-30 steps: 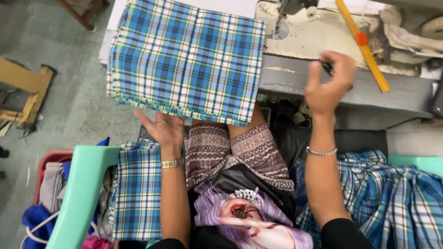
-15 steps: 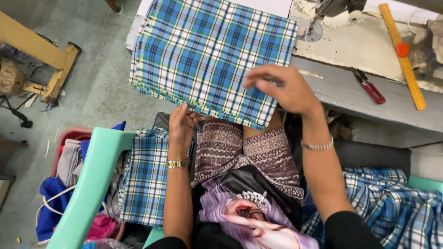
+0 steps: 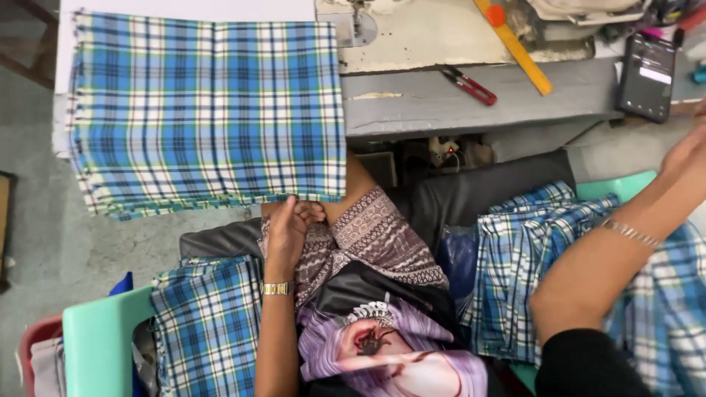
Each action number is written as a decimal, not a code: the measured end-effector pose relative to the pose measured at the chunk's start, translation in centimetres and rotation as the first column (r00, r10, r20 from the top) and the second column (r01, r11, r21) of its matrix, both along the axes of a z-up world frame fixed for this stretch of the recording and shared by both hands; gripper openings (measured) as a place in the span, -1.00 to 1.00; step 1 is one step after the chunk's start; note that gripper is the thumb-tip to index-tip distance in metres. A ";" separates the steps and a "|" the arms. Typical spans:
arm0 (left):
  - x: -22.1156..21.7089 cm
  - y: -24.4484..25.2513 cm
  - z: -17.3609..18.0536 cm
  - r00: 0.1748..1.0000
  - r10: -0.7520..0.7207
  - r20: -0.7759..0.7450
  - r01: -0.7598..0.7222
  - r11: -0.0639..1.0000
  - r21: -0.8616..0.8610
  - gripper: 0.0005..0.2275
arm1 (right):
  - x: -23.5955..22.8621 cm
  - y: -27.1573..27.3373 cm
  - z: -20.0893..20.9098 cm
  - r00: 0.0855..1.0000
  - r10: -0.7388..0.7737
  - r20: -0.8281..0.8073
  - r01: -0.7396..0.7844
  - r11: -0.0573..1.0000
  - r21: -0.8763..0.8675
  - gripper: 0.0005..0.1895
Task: The person is folding plaid fabric garments on a work table in a sewing factory.
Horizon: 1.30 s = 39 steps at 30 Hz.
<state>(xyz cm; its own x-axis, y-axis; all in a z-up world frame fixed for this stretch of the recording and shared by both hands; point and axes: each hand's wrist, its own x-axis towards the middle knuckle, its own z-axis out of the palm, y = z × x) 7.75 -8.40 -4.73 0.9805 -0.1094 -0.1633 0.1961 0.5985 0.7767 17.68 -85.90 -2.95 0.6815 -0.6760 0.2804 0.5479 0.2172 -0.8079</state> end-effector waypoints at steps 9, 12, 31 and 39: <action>0.4 0.6 -1.3 1.000 0.030 0.011 -0.029 0.999 -0.025 -0.70 | 2.7 7.3 8.9 0.880 -0.465 -0.097 -0.005 0.195 -0.981 -0.57; 0.5 0.7 -1.3 1.000 0.022 0.023 -0.021 0.999 -0.035 -0.69 | 3.0 8.3 8.7 0.869 -0.494 0.030 0.084 0.086 -0.993 -0.36; 0.6 0.8 -1.3 1.000 0.009 0.004 -0.009 0.999 -0.044 -0.71 | 2.0 10.9 10.1 0.812 -0.545 -0.209 -0.026 0.323 -0.946 0.05; 0.7 1.0 -1.7 1.000 0.012 -0.005 -0.012 0.998 -0.069 -0.72 | 1.6 12.1 10.7 0.785 -0.549 -0.289 -0.031 0.430 -0.902 -0.10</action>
